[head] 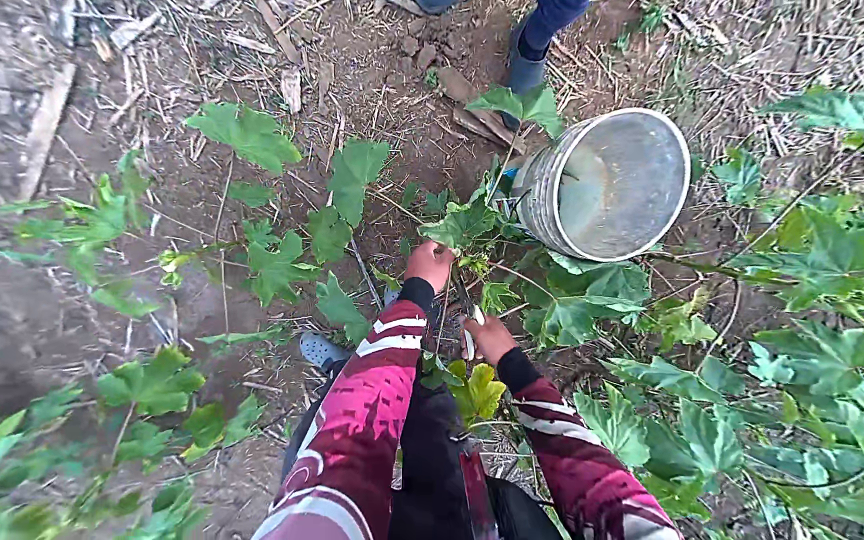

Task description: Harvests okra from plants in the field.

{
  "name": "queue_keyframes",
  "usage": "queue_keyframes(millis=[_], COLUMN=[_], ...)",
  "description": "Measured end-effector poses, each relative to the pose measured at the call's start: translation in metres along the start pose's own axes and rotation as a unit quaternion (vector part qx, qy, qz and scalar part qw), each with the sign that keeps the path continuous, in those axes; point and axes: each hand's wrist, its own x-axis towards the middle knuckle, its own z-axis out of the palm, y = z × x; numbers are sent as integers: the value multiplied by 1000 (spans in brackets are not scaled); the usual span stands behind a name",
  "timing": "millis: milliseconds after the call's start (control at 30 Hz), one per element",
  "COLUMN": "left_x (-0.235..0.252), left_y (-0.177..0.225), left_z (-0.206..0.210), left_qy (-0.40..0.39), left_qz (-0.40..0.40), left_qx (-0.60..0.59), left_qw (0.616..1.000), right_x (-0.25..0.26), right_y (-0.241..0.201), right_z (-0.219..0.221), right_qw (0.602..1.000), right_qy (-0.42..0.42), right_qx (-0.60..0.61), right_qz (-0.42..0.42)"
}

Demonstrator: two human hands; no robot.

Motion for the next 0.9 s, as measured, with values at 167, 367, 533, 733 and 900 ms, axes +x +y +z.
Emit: queue_keyframes(millis=[167, 367, 533, 733, 900], left_x=[15, 13, 12, 24, 21], left_y=[-17, -22, -3, -30, -26], left_z=[-5, -12, -25, -7, -7], left_qy=[6, 10, -49, -17, -10], left_qz=[-40, -61, -152, -71, -87], left_qx=[-117, -189, -179, -194, -214], left_qw=[992, 980, 971, 978, 973], right_x=[-7, -10, -9, 6, 10], right_y=[-32, -42, -45, -51, -56], right_z=[16, 29, 29, 28, 27], right_qw=[996, 995, 991, 993, 995], right_qy=[65, 57, 69, 72, 91], right_qx=[53, 73, 93, 82, 14], right_qz=[35, 45, 61, 53, 46])
